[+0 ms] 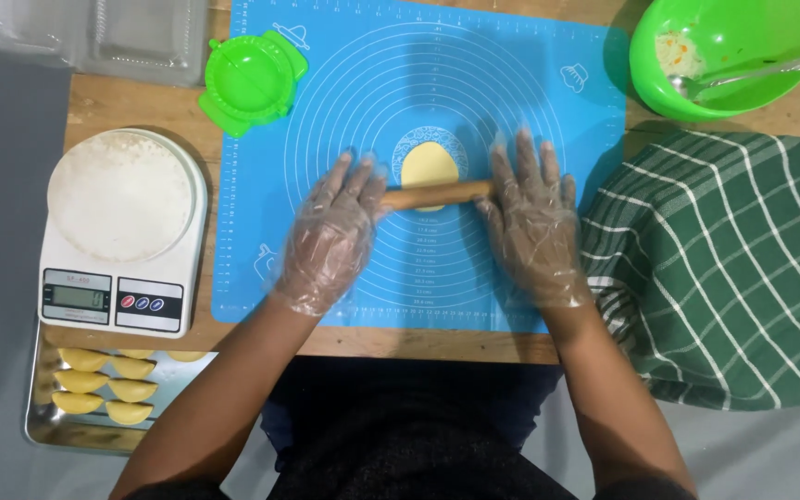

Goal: Rolling out a small piece of dough using a wooden rolling pin on a silicone mat

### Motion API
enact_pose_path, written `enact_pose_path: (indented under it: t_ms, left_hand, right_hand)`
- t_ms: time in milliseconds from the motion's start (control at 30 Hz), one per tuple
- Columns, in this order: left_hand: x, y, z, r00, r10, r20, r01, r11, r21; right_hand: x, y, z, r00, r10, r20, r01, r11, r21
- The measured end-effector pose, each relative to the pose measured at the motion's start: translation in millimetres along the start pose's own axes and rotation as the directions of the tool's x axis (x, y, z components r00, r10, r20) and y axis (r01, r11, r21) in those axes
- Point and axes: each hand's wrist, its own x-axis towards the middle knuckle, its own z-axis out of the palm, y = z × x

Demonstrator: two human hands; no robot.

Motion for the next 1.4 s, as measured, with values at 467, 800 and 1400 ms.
enact_pose_path:
  t_ms: [467,800,1400]
  left_hand:
    - [44,-6,-41,0.985,-0.071,0.160,0.084,0.993,-0.078]
    - [66,-10,-17,0.977,-0.080,0.196,0.121,0.971,-0.208]
    - [67,7,-44,0.930,-0.030,0.368,0.093,0.984,-0.154]
  right_hand:
    - [49,34,20,0.869,-0.220,-0.444,0.202,0.975,-0.088]
    - [73,23,17,0.979,-0.137,-0.151,0.142,0.990,0.025]
    - [-5,8,8,0.999,0.038,-0.024,-0.039,0.999,-0.009]
